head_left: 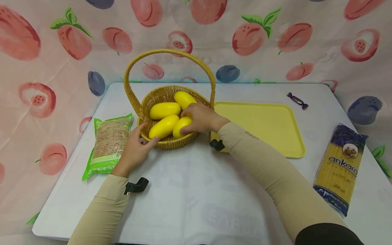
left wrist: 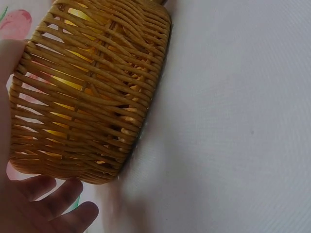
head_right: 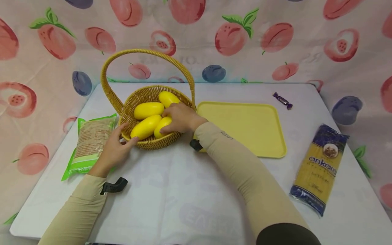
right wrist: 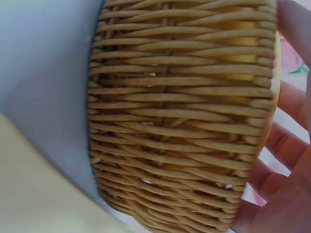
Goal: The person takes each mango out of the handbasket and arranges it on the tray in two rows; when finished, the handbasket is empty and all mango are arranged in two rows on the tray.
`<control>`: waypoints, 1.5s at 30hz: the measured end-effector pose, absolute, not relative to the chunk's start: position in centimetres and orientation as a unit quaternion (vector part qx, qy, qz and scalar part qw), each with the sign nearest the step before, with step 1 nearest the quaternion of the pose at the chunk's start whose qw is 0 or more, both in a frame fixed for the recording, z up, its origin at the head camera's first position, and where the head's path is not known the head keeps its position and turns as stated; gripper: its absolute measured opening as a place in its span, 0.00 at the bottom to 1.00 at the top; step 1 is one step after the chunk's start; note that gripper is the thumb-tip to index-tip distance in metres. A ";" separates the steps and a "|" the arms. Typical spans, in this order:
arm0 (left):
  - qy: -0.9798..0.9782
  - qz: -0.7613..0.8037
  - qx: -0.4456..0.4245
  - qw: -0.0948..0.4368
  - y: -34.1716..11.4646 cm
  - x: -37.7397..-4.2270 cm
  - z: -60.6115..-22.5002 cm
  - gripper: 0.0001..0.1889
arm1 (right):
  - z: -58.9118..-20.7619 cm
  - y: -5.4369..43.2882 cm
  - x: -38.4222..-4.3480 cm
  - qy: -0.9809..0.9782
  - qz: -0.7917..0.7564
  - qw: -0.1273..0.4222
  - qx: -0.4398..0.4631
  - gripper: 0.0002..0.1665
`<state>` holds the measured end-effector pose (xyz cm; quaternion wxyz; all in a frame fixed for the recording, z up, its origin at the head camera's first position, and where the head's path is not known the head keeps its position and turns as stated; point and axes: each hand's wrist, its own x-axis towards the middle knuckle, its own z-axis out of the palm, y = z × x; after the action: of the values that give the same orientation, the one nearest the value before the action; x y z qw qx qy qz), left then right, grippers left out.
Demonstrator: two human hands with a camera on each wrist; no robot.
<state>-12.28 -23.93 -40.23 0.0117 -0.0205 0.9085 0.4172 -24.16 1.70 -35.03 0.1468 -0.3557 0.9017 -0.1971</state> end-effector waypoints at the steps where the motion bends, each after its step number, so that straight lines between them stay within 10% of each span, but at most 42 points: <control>1: 0.908 0.418 -0.021 0.013 -23.9 -12.3 -40.2 0.43 | -34.9 1.7 -24.1 0.901 -0.198 0.139 -0.359 0.39; 45: 0.912 0.411 -0.014 0.010 -23.9 -12.2 -40.3 0.44 | -31.2 13.0 -20.5 0.907 -0.245 -0.003 -0.343 0.33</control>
<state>-12.23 -23.89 -40.34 0.0097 -0.0142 0.9117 0.4105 -20.54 13.00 -31.22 -0.0032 -0.3427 0.9070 -0.2449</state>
